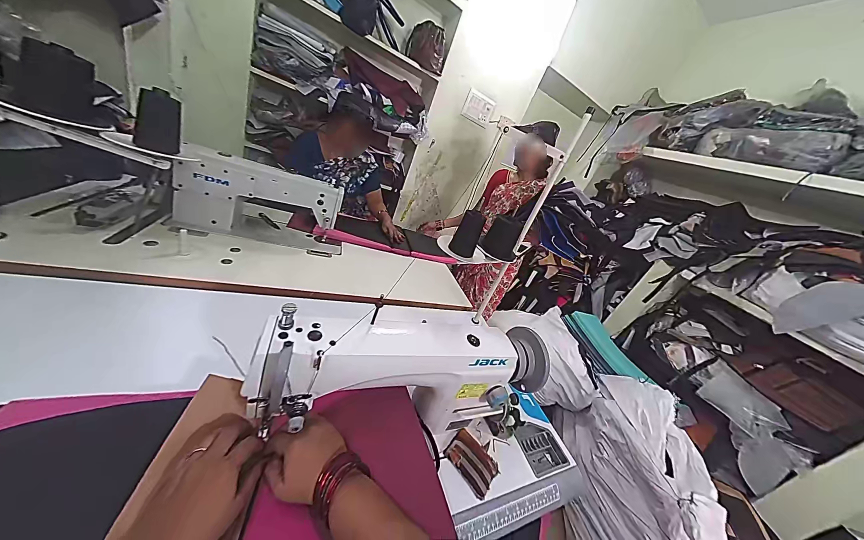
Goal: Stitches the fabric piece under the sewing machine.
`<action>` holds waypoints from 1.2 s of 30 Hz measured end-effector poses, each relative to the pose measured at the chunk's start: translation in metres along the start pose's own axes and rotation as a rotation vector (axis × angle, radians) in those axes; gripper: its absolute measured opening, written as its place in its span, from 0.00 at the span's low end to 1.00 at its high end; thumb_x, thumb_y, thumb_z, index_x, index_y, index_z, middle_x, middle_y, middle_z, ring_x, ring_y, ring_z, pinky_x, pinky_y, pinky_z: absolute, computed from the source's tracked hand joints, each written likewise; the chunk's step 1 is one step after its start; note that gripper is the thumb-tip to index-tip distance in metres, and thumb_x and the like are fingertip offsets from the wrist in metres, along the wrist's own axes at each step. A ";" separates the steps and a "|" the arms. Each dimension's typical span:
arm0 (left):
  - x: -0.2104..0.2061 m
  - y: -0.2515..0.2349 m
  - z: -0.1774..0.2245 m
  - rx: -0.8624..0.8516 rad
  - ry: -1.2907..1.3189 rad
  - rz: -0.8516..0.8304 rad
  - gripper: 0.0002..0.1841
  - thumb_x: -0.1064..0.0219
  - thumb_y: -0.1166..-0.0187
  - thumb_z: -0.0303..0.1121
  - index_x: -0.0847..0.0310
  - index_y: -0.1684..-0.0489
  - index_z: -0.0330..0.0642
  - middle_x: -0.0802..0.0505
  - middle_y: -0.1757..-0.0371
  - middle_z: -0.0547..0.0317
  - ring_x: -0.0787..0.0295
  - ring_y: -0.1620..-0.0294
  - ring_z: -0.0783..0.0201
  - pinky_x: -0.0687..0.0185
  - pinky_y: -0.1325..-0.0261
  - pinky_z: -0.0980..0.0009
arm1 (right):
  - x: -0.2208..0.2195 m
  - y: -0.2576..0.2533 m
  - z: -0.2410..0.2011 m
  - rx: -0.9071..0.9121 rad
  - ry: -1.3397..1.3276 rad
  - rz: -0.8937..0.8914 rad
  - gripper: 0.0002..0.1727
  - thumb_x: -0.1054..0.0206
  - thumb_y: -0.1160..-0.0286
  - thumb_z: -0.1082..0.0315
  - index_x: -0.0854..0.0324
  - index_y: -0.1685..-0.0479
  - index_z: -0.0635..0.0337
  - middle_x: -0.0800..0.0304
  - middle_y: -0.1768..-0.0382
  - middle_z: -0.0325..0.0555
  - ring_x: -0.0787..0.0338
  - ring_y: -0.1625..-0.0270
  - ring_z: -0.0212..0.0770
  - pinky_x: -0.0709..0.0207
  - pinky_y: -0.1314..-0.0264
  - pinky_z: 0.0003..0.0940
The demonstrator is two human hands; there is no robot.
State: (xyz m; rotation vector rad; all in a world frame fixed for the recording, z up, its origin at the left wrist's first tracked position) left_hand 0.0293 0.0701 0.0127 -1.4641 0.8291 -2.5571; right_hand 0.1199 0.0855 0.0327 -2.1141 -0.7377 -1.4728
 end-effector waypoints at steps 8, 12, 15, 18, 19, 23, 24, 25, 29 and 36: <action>0.000 0.000 0.000 0.003 -0.020 0.023 0.14 0.31 0.31 0.32 0.08 0.57 0.31 0.09 0.41 0.31 0.17 0.30 0.29 0.26 0.28 0.33 | -0.001 -0.001 -0.001 0.000 0.009 -0.027 0.15 0.37 0.21 0.70 0.09 0.47 0.68 0.08 0.41 0.62 0.14 0.30 0.60 0.27 0.21 0.53; -0.004 0.000 -0.003 -0.013 -0.017 0.061 0.14 0.32 0.31 0.33 0.07 0.59 0.30 0.08 0.44 0.32 0.16 0.32 0.29 0.26 0.28 0.33 | -0.001 -0.001 -0.001 0.000 0.008 -0.026 0.15 0.38 0.22 0.70 0.09 0.47 0.68 0.09 0.40 0.62 0.14 0.30 0.60 0.28 0.21 0.53; -0.002 0.000 -0.002 -0.019 -0.029 0.075 0.14 0.32 0.32 0.34 0.07 0.60 0.31 0.08 0.44 0.33 0.15 0.33 0.29 0.24 0.31 0.34 | -0.004 -0.003 0.001 0.002 0.021 -0.032 0.16 0.38 0.21 0.69 0.09 0.45 0.66 0.09 0.39 0.61 0.14 0.29 0.60 0.28 0.21 0.53; -0.002 0.000 -0.002 -0.007 -0.031 0.061 0.13 0.32 0.32 0.33 0.07 0.60 0.31 0.08 0.44 0.33 0.15 0.33 0.30 0.24 0.30 0.34 | -0.004 -0.002 0.001 0.003 0.015 -0.025 0.15 0.37 0.22 0.69 0.09 0.46 0.66 0.09 0.40 0.61 0.14 0.30 0.60 0.27 0.22 0.53; -0.002 0.000 -0.001 -0.008 -0.032 0.060 0.14 0.32 0.32 0.33 0.07 0.60 0.31 0.08 0.44 0.33 0.15 0.33 0.29 0.24 0.31 0.34 | -0.004 -0.002 0.001 -0.001 0.013 -0.031 0.15 0.37 0.22 0.69 0.09 0.46 0.67 0.09 0.40 0.61 0.15 0.30 0.60 0.27 0.22 0.53; -0.002 0.000 -0.002 0.003 -0.031 0.051 0.14 0.31 0.31 0.33 0.07 0.59 0.31 0.08 0.43 0.32 0.15 0.33 0.30 0.24 0.31 0.33 | -0.003 -0.002 0.001 0.000 0.006 -0.029 0.15 0.37 0.22 0.70 0.09 0.46 0.67 0.09 0.39 0.62 0.15 0.29 0.60 0.28 0.20 0.53; -0.003 0.000 -0.002 0.006 -0.036 0.046 0.14 0.31 0.31 0.34 0.07 0.58 0.31 0.08 0.43 0.32 0.15 0.33 0.30 0.24 0.31 0.33 | -0.003 -0.002 0.001 -0.002 0.006 -0.031 0.15 0.37 0.22 0.70 0.09 0.46 0.67 0.09 0.39 0.62 0.15 0.29 0.61 0.28 0.21 0.54; -0.003 0.000 -0.002 0.001 -0.045 0.048 0.14 0.31 0.31 0.34 0.07 0.58 0.31 0.08 0.43 0.32 0.15 0.33 0.30 0.23 0.31 0.34 | -0.003 -0.002 0.001 -0.005 0.007 -0.034 0.15 0.37 0.22 0.70 0.09 0.45 0.67 0.10 0.38 0.62 0.15 0.28 0.61 0.28 0.21 0.54; -0.004 0.000 -0.002 -0.011 -0.041 0.062 0.14 0.32 0.31 0.34 0.08 0.60 0.30 0.08 0.43 0.32 0.15 0.33 0.30 0.24 0.29 0.34 | -0.003 -0.002 0.001 -0.005 0.004 -0.030 0.15 0.37 0.22 0.70 0.09 0.45 0.67 0.10 0.38 0.63 0.15 0.29 0.61 0.27 0.21 0.54; -0.003 0.000 -0.002 -0.019 -0.046 0.072 0.15 0.33 0.31 0.36 0.08 0.60 0.31 0.08 0.45 0.33 0.14 0.33 0.31 0.24 0.30 0.34 | -0.003 -0.002 0.001 -0.005 0.003 -0.026 0.15 0.37 0.22 0.70 0.09 0.46 0.67 0.09 0.39 0.63 0.15 0.29 0.61 0.27 0.22 0.54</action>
Point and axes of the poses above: each hand's wrist, its own y-axis away from the middle knuckle, its own x-axis out of the back of the hand, z = x × y, the point moved 9 cm from there along -y, towards the middle knuckle
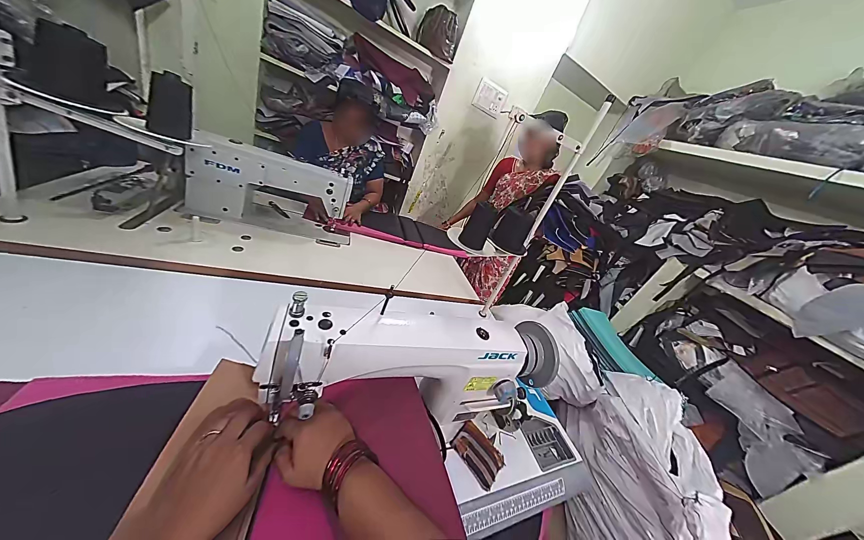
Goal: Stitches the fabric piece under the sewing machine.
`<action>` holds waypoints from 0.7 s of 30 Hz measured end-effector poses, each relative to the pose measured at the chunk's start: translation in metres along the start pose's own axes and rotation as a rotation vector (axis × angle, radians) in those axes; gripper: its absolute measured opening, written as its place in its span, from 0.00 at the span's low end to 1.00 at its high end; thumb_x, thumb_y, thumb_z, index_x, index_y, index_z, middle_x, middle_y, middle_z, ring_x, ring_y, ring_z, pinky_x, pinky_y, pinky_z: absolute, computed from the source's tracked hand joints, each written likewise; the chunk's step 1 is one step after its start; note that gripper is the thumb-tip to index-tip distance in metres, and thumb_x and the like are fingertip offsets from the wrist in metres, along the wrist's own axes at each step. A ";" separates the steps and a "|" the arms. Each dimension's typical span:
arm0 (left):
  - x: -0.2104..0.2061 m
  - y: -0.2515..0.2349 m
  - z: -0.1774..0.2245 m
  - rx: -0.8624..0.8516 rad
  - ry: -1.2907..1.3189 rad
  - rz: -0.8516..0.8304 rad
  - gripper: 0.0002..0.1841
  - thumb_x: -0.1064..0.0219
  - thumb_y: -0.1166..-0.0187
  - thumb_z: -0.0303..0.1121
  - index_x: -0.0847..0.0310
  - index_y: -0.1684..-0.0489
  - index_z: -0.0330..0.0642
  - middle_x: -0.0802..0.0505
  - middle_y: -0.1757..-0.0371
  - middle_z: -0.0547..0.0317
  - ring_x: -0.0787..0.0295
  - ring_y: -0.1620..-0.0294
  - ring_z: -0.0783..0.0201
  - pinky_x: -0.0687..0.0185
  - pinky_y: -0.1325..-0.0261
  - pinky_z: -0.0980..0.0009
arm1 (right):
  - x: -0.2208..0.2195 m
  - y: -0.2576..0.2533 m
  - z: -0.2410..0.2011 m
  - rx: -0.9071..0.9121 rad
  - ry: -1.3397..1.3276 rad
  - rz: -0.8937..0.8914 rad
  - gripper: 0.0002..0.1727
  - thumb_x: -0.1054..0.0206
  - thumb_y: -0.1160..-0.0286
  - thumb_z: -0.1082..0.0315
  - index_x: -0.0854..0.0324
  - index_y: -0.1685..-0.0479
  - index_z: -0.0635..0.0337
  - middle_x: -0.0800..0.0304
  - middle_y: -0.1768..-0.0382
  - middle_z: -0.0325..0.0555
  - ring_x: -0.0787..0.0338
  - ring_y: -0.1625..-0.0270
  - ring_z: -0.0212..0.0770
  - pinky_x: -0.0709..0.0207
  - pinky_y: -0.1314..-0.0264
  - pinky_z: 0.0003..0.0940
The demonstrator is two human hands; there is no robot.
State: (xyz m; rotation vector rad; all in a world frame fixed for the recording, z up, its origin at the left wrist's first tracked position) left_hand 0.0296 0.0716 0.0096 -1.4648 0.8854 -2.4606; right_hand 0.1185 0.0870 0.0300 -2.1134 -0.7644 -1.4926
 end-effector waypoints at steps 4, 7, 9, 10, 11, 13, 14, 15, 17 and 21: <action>0.000 0.000 -0.001 0.029 -0.002 -0.027 0.13 0.29 0.31 0.34 0.07 0.59 0.31 0.08 0.43 0.32 0.15 0.33 0.30 0.22 0.32 0.33 | 0.002 0.001 -0.002 0.016 0.013 0.003 0.15 0.38 0.22 0.70 0.09 0.46 0.68 0.09 0.40 0.62 0.14 0.30 0.60 0.27 0.21 0.52; 0.001 0.000 0.000 0.026 -0.001 -0.024 0.13 0.29 0.32 0.33 0.08 0.59 0.31 0.08 0.44 0.32 0.15 0.33 0.29 0.22 0.33 0.33 | 0.002 0.000 -0.002 0.026 0.009 0.011 0.15 0.38 0.23 0.70 0.09 0.47 0.67 0.08 0.41 0.61 0.14 0.30 0.59 0.27 0.22 0.52; 0.001 0.000 0.001 0.022 -0.002 -0.016 0.13 0.29 0.32 0.33 0.08 0.60 0.31 0.08 0.44 0.32 0.15 0.33 0.30 0.22 0.33 0.33 | 0.002 0.001 -0.002 0.028 0.007 0.020 0.15 0.38 0.23 0.71 0.09 0.47 0.67 0.08 0.41 0.61 0.13 0.31 0.60 0.26 0.22 0.53; 0.001 0.000 0.001 0.020 -0.003 -0.012 0.13 0.29 0.32 0.33 0.07 0.60 0.31 0.08 0.44 0.32 0.14 0.34 0.30 0.22 0.33 0.33 | 0.002 0.001 -0.002 0.027 0.007 0.015 0.15 0.38 0.22 0.71 0.09 0.47 0.67 0.08 0.41 0.61 0.14 0.30 0.60 0.27 0.22 0.52; 0.001 0.000 0.001 0.020 -0.004 -0.010 0.13 0.29 0.32 0.33 0.07 0.60 0.31 0.08 0.44 0.33 0.14 0.34 0.30 0.22 0.33 0.34 | 0.001 0.001 -0.002 0.026 0.007 0.010 0.15 0.38 0.22 0.71 0.09 0.47 0.68 0.08 0.41 0.61 0.14 0.30 0.60 0.27 0.22 0.52; 0.001 0.000 0.001 0.024 -0.008 -0.018 0.13 0.29 0.32 0.33 0.07 0.60 0.31 0.08 0.44 0.33 0.14 0.33 0.30 0.21 0.34 0.34 | 0.001 0.001 -0.002 0.025 0.006 0.006 0.15 0.38 0.23 0.71 0.09 0.47 0.68 0.08 0.41 0.61 0.14 0.30 0.59 0.27 0.21 0.52; 0.001 0.000 0.001 0.026 -0.012 -0.021 0.13 0.29 0.32 0.33 0.07 0.60 0.32 0.08 0.44 0.33 0.14 0.33 0.30 0.21 0.34 0.34 | 0.001 0.001 -0.002 0.024 0.007 0.002 0.15 0.38 0.22 0.71 0.09 0.46 0.67 0.08 0.41 0.61 0.14 0.30 0.59 0.27 0.21 0.52; 0.001 0.000 0.001 0.026 -0.012 -0.023 0.13 0.29 0.32 0.33 0.07 0.60 0.32 0.08 0.44 0.32 0.15 0.33 0.30 0.22 0.33 0.34 | 0.001 0.000 -0.002 0.023 0.010 -0.001 0.15 0.38 0.22 0.71 0.09 0.46 0.67 0.08 0.40 0.61 0.14 0.30 0.59 0.28 0.21 0.52; 0.001 0.000 0.001 0.017 -0.010 -0.017 0.13 0.30 0.32 0.34 0.07 0.60 0.32 0.08 0.44 0.32 0.15 0.33 0.30 0.22 0.32 0.34 | 0.000 0.000 -0.001 0.021 0.013 -0.006 0.15 0.38 0.22 0.70 0.09 0.46 0.67 0.09 0.40 0.61 0.14 0.30 0.59 0.28 0.21 0.52; 0.002 0.000 0.002 0.013 -0.011 -0.005 0.13 0.29 0.33 0.34 0.08 0.61 0.31 0.08 0.45 0.32 0.14 0.34 0.30 0.21 0.33 0.35 | 0.000 0.000 -0.001 0.026 0.012 -0.002 0.15 0.38 0.22 0.71 0.09 0.46 0.67 0.08 0.40 0.61 0.14 0.30 0.59 0.27 0.21 0.52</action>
Point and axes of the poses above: each hand's wrist, its own y-axis away from the middle knuckle, its own x-axis out of the back of the hand, z = x × y, the point moved 9 cm from there along -y, towards the middle knuckle
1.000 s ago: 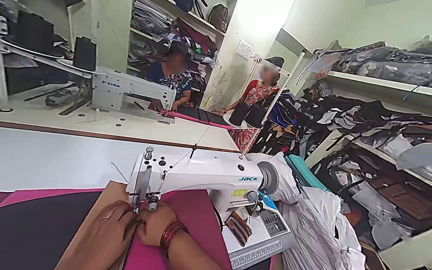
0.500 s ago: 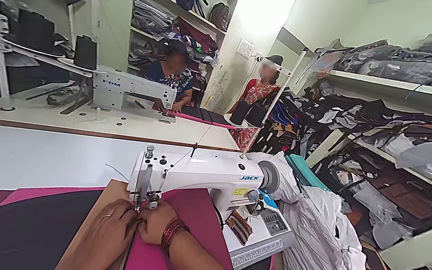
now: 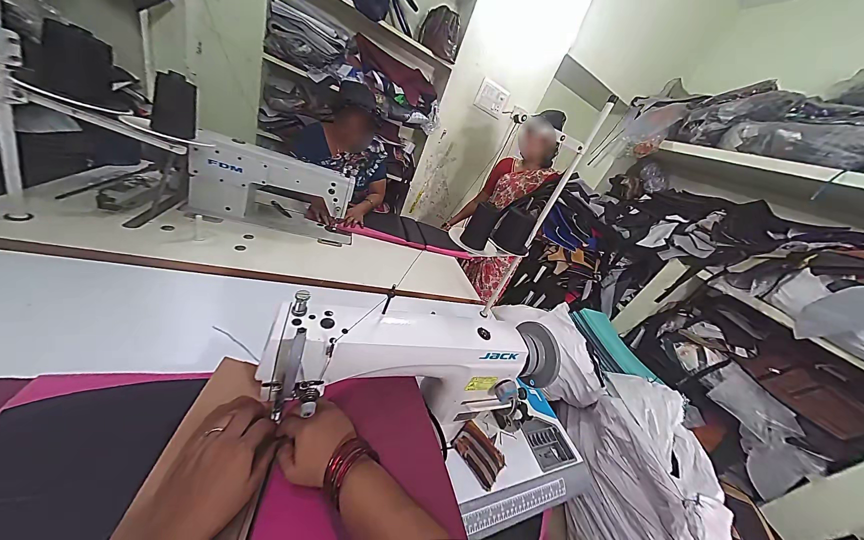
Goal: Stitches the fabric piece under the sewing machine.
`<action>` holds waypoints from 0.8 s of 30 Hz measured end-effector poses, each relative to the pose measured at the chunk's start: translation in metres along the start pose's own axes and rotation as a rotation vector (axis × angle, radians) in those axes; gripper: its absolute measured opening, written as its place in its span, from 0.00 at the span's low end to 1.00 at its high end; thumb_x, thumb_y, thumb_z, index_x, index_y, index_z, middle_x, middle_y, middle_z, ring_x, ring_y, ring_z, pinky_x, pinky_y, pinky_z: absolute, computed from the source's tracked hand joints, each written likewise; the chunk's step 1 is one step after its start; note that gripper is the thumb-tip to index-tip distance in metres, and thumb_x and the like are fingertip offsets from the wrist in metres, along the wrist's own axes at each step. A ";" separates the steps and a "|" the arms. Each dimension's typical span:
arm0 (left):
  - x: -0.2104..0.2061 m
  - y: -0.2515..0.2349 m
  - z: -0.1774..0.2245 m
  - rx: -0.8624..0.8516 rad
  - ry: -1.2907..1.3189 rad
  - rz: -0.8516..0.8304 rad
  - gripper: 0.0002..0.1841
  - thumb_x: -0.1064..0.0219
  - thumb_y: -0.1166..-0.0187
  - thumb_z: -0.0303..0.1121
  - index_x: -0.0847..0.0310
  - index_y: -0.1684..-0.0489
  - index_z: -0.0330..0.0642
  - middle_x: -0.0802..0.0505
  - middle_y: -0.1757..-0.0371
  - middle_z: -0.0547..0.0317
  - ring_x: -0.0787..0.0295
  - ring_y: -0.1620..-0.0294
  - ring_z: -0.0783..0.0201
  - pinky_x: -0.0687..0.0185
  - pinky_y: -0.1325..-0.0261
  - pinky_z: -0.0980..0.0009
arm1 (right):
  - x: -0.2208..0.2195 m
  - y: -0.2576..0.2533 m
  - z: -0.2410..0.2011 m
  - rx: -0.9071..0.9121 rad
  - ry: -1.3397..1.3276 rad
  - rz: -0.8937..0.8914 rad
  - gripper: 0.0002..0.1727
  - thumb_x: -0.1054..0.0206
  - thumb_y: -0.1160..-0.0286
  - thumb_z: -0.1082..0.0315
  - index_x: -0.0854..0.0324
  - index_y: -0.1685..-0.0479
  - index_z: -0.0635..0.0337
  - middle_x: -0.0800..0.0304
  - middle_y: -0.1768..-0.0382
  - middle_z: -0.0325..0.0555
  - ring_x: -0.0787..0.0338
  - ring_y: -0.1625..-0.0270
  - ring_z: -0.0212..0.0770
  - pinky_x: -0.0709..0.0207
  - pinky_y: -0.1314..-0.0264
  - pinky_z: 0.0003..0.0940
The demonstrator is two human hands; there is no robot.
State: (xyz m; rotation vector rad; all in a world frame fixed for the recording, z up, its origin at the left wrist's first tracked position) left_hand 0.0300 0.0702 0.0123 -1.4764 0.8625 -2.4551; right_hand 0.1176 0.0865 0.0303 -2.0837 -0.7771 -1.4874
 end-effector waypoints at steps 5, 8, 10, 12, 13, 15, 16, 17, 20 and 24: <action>-0.001 0.001 -0.001 0.004 0.009 -0.010 0.13 0.30 0.32 0.34 0.08 0.60 0.31 0.09 0.44 0.32 0.15 0.33 0.30 0.22 0.32 0.35 | 0.000 0.000 0.000 -0.004 -0.006 0.002 0.15 0.38 0.22 0.70 0.09 0.46 0.67 0.09 0.39 0.61 0.14 0.29 0.59 0.27 0.21 0.52; -0.001 0.001 -0.002 0.013 0.010 -0.017 0.13 0.30 0.32 0.34 0.08 0.59 0.31 0.09 0.43 0.32 0.14 0.34 0.31 0.21 0.34 0.34 | 0.001 0.000 0.000 -0.009 -0.015 -0.007 0.15 0.38 0.22 0.71 0.09 0.45 0.67 0.09 0.39 0.61 0.15 0.29 0.59 0.28 0.20 0.52; -0.002 0.001 -0.003 0.024 0.008 -0.027 0.13 0.29 0.32 0.34 0.08 0.59 0.32 0.09 0.43 0.33 0.15 0.32 0.32 0.22 0.32 0.34 | 0.001 0.000 0.000 -0.003 -0.013 0.004 0.15 0.38 0.22 0.70 0.09 0.46 0.67 0.09 0.40 0.62 0.14 0.30 0.59 0.28 0.21 0.52; -0.002 0.000 -0.003 0.029 0.013 -0.027 0.12 0.28 0.32 0.33 0.07 0.59 0.32 0.08 0.43 0.33 0.15 0.32 0.31 0.23 0.32 0.34 | 0.001 0.000 -0.001 0.001 -0.007 0.013 0.15 0.37 0.23 0.70 0.09 0.47 0.68 0.08 0.41 0.61 0.14 0.30 0.58 0.28 0.20 0.50; -0.002 0.000 -0.003 0.027 0.008 -0.020 0.12 0.29 0.32 0.33 0.07 0.60 0.33 0.08 0.44 0.34 0.15 0.32 0.31 0.22 0.32 0.34 | 0.001 0.000 -0.001 0.001 -0.006 0.012 0.15 0.37 0.22 0.70 0.09 0.47 0.68 0.08 0.41 0.61 0.14 0.30 0.58 0.28 0.20 0.50; -0.001 0.000 -0.002 0.025 0.008 -0.012 0.12 0.29 0.32 0.33 0.07 0.60 0.32 0.08 0.44 0.34 0.15 0.32 0.31 0.22 0.32 0.34 | 0.001 0.000 -0.001 0.004 -0.006 0.020 0.15 0.36 0.23 0.70 0.09 0.47 0.68 0.08 0.41 0.61 0.14 0.30 0.58 0.28 0.20 0.50; 0.000 0.000 -0.002 0.023 0.010 -0.009 0.13 0.30 0.32 0.33 0.07 0.60 0.32 0.08 0.44 0.33 0.15 0.33 0.31 0.22 0.32 0.34 | 0.001 0.000 -0.001 0.006 -0.005 0.019 0.15 0.36 0.23 0.70 0.09 0.47 0.68 0.08 0.41 0.61 0.14 0.30 0.58 0.28 0.20 0.50; 0.000 0.000 -0.001 0.023 0.013 -0.011 0.12 0.29 0.32 0.33 0.07 0.60 0.32 0.08 0.44 0.33 0.15 0.33 0.31 0.22 0.32 0.34 | 0.000 0.000 -0.001 0.004 -0.003 0.013 0.15 0.37 0.22 0.70 0.09 0.47 0.68 0.08 0.40 0.61 0.14 0.30 0.58 0.28 0.20 0.50; 0.000 0.000 -0.001 0.025 0.011 -0.012 0.12 0.28 0.33 0.32 0.07 0.60 0.31 0.08 0.44 0.33 0.15 0.33 0.30 0.23 0.31 0.34 | 0.000 0.000 0.000 -0.006 0.003 0.000 0.15 0.37 0.22 0.69 0.09 0.46 0.68 0.09 0.39 0.61 0.14 0.29 0.58 0.28 0.20 0.50; -0.001 0.000 -0.002 0.025 0.010 -0.016 0.12 0.27 0.34 0.31 0.07 0.59 0.31 0.08 0.44 0.33 0.15 0.33 0.31 0.23 0.31 0.35 | 0.001 0.000 -0.001 -0.015 -0.005 -0.006 0.15 0.37 0.22 0.70 0.09 0.46 0.67 0.09 0.39 0.61 0.15 0.29 0.59 0.28 0.20 0.51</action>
Point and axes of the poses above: each hand's wrist, its own y-axis away from the middle knuckle, its own x-axis out of the back of the hand, z = x × y, the point moved 9 cm from there along -y, towards the middle knuckle
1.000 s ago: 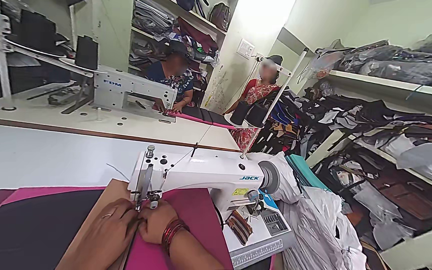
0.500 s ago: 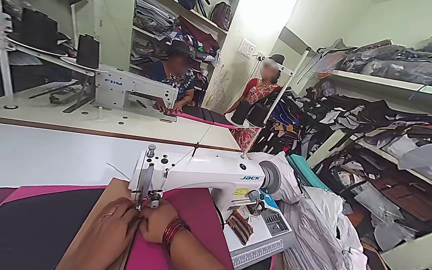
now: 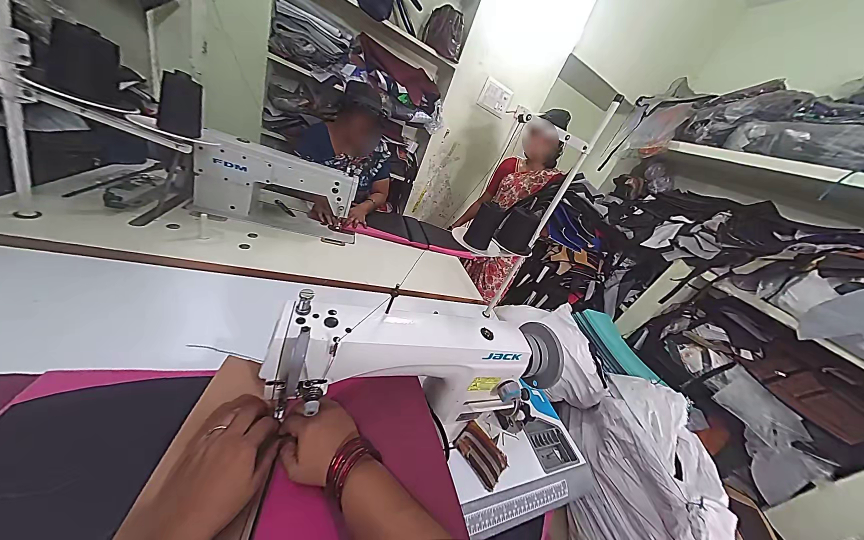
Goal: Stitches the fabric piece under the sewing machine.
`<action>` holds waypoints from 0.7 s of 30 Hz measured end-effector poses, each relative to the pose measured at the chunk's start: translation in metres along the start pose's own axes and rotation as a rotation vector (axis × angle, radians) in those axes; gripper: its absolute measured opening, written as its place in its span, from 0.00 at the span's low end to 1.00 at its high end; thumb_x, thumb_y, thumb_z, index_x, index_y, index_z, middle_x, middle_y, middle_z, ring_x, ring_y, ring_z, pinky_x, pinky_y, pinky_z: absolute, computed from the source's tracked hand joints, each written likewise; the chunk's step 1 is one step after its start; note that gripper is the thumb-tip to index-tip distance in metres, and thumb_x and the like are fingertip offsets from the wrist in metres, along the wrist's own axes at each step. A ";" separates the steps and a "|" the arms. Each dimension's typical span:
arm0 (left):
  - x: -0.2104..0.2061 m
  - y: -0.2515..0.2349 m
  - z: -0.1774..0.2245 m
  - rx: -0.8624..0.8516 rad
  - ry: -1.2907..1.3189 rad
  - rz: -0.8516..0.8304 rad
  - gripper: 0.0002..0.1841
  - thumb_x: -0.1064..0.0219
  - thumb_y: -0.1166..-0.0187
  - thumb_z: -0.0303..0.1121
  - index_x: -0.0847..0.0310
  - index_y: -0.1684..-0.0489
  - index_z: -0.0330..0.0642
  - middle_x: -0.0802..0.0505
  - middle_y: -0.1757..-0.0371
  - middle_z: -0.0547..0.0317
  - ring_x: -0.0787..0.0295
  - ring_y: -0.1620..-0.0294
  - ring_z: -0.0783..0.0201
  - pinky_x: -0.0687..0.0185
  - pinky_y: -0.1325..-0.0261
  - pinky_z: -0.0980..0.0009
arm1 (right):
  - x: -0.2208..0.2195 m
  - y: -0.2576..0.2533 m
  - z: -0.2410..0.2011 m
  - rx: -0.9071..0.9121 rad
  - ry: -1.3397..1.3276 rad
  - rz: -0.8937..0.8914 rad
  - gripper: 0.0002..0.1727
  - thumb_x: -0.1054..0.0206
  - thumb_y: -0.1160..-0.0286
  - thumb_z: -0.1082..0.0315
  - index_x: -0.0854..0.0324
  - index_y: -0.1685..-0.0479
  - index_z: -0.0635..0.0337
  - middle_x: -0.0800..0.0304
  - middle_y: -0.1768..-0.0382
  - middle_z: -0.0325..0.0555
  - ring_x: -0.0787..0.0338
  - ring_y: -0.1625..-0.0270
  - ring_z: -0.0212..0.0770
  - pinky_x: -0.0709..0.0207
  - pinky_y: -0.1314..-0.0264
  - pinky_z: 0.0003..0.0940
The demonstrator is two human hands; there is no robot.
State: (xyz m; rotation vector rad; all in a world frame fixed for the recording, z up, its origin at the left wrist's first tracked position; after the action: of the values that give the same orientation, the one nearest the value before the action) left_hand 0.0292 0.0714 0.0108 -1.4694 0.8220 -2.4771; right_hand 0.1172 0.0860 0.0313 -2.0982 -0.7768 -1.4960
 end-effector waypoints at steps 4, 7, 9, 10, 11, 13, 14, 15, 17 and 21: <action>-0.001 0.000 0.000 0.004 0.000 -0.002 0.12 0.28 0.32 0.32 0.07 0.59 0.32 0.08 0.43 0.34 0.15 0.33 0.31 0.23 0.31 0.35 | 0.000 0.000 0.001 0.007 -0.006 0.013 0.15 0.37 0.22 0.70 0.09 0.47 0.67 0.09 0.40 0.61 0.14 0.30 0.59 0.27 0.21 0.52; -0.001 0.000 0.000 -0.007 -0.002 0.006 0.12 0.28 0.33 0.31 0.07 0.60 0.31 0.08 0.44 0.34 0.14 0.33 0.32 0.22 0.31 0.36 | -0.001 0.000 0.001 0.004 -0.008 0.015 0.15 0.37 0.23 0.70 0.09 0.47 0.67 0.09 0.40 0.62 0.14 0.30 0.60 0.27 0.22 0.53; -0.001 0.000 -0.001 -0.002 -0.004 0.001 0.12 0.28 0.32 0.32 0.08 0.59 0.32 0.08 0.43 0.34 0.15 0.32 0.32 0.23 0.30 0.36 | -0.002 -0.001 0.002 0.001 -0.005 0.015 0.15 0.37 0.23 0.70 0.09 0.47 0.67 0.09 0.40 0.61 0.14 0.30 0.59 0.27 0.22 0.53; -0.001 0.000 0.000 0.003 -0.004 -0.004 0.12 0.28 0.32 0.32 0.08 0.58 0.31 0.08 0.43 0.34 0.15 0.32 0.32 0.23 0.30 0.36 | -0.002 -0.001 0.002 0.001 -0.005 0.015 0.15 0.37 0.23 0.70 0.09 0.47 0.67 0.08 0.40 0.61 0.14 0.30 0.59 0.27 0.22 0.52; 0.000 0.000 0.000 0.001 -0.010 -0.001 0.12 0.28 0.33 0.32 0.07 0.59 0.31 0.08 0.44 0.34 0.14 0.33 0.32 0.22 0.32 0.36 | -0.001 -0.001 0.002 0.000 -0.005 0.014 0.15 0.37 0.23 0.70 0.09 0.47 0.67 0.08 0.40 0.61 0.14 0.30 0.59 0.27 0.22 0.52; 0.000 0.000 0.001 0.005 -0.015 -0.005 0.12 0.27 0.32 0.32 0.07 0.59 0.32 0.08 0.44 0.35 0.14 0.33 0.33 0.21 0.32 0.36 | -0.001 -0.001 0.002 -0.002 -0.005 0.007 0.15 0.37 0.22 0.70 0.09 0.46 0.67 0.09 0.40 0.61 0.14 0.30 0.60 0.27 0.22 0.52; 0.000 0.000 0.001 0.007 -0.015 -0.006 0.12 0.27 0.32 0.32 0.07 0.59 0.32 0.08 0.44 0.35 0.14 0.33 0.33 0.22 0.31 0.36 | -0.002 -0.001 0.002 -0.001 -0.004 0.008 0.15 0.37 0.22 0.70 0.09 0.46 0.67 0.09 0.40 0.61 0.14 0.30 0.60 0.27 0.22 0.52; 0.000 0.000 0.001 0.005 -0.012 -0.006 0.12 0.28 0.32 0.32 0.07 0.59 0.31 0.08 0.44 0.34 0.14 0.33 0.32 0.22 0.31 0.36 | -0.001 0.000 0.002 0.000 -0.002 0.011 0.15 0.37 0.22 0.70 0.09 0.46 0.67 0.09 0.40 0.61 0.14 0.30 0.60 0.27 0.22 0.52; -0.002 0.000 0.000 -0.009 -0.005 0.006 0.13 0.30 0.31 0.33 0.07 0.59 0.32 0.08 0.44 0.34 0.15 0.32 0.31 0.24 0.30 0.35 | 0.000 0.001 0.001 0.007 0.003 0.018 0.15 0.38 0.23 0.70 0.09 0.47 0.67 0.08 0.41 0.61 0.14 0.31 0.59 0.27 0.22 0.51; -0.002 0.001 -0.001 -0.006 0.003 0.010 0.13 0.30 0.31 0.34 0.08 0.60 0.31 0.08 0.44 0.34 0.15 0.32 0.32 0.24 0.30 0.35 | 0.000 0.001 0.001 0.018 0.002 0.035 0.15 0.38 0.23 0.70 0.09 0.48 0.67 0.08 0.41 0.60 0.13 0.31 0.59 0.27 0.22 0.51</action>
State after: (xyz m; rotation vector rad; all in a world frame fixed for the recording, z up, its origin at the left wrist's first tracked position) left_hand 0.0291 0.0724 0.0081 -1.4609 0.8362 -2.4724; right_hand 0.1184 0.0860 0.0315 -2.0856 -0.7468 -1.4674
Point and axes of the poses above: each hand's wrist, its own y-axis away from the middle knuckle, its own x-axis out of the back of the hand, z = x × y, the point moved 9 cm from there along -y, towards the middle knuckle
